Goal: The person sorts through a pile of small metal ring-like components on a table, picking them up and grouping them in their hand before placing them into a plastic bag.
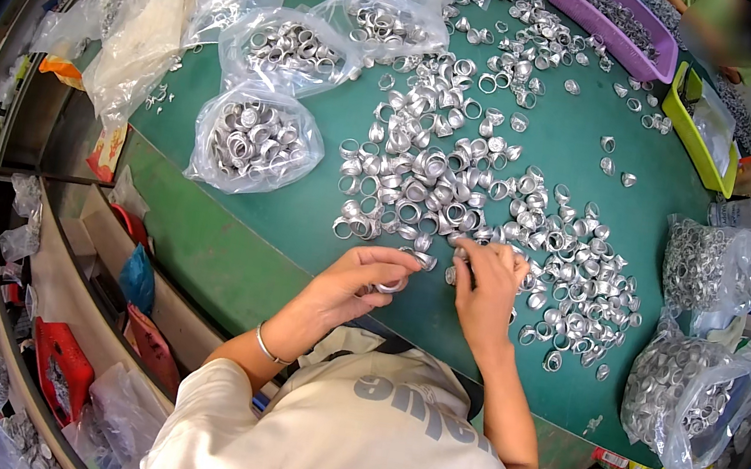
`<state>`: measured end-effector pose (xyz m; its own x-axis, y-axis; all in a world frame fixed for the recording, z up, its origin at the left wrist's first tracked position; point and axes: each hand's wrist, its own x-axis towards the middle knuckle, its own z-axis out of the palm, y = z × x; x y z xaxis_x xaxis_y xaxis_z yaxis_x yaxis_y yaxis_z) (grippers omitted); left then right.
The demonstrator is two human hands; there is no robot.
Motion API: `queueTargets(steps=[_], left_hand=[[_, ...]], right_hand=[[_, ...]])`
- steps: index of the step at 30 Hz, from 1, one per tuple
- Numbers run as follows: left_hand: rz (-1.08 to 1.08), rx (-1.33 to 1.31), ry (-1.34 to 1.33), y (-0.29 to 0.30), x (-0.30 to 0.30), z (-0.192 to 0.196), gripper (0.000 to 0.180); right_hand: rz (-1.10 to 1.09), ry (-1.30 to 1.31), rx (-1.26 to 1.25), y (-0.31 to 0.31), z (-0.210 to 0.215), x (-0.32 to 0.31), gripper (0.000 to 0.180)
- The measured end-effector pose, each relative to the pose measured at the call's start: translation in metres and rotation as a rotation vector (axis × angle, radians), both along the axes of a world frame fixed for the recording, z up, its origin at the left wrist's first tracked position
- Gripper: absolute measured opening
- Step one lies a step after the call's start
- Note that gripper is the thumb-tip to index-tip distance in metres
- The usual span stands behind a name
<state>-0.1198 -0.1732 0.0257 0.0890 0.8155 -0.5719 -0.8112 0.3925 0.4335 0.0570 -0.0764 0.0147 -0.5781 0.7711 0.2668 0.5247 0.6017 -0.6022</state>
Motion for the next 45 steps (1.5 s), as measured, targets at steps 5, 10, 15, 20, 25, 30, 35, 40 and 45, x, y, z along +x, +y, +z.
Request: queueTargets(steps=[5, 10, 15, 20, 25, 30, 35, 40, 45], left_hand=[[0.154, -0.022, -0.284, -0.003, -0.003, -0.006, 0.013], [0.096, 0.0, -0.281, 0.001, 0.003, -0.017, 0.017], [-0.131, 0.199, 1.001, 0.003, 0.018, -0.01, 0.013], [-0.194, 0.377, 1.815, 0.013, 0.031, -0.013, 0.028], [-0.079, 0.363, 1.508, 0.015, 0.027, -0.022, 0.014], [-0.059, 0.421, 1.634, 0.013, 0.029, -0.022, 0.012], [-0.17, 0.387, 1.697, 0.013, 0.032, -0.012, 0.013], [-0.226, 0.404, 1.778, 0.006, 0.025, -0.016, 0.016], [-0.295, 0.399, 1.725, 0.006, 0.022, -0.009, 0.019]], right_hand=[[-0.232, 0.908, -0.996, -0.002, 0.008, 0.01, 0.024], [-0.226, 1.187, -1.509, -0.007, 0.018, 0.019, 0.026], [-0.251, 0.82, -0.965, -0.012, 0.007, 0.02, 0.023], [-0.181, 0.019, 0.114, -0.006, 0.009, 0.019, 0.022], [-0.205, 0.038, 0.103, -0.005, 0.009, 0.021, 0.026], [-0.044, 0.027, 0.062, 0.02, 0.019, -0.008, 0.037], [0.18, -0.229, 0.092, 0.023, 0.0, -0.018, 0.043], [0.235, -0.364, 0.12, 0.012, 0.013, 0.019, 0.038], [0.128, -0.259, 0.075, 0.013, 0.02, 0.037, 0.027]])
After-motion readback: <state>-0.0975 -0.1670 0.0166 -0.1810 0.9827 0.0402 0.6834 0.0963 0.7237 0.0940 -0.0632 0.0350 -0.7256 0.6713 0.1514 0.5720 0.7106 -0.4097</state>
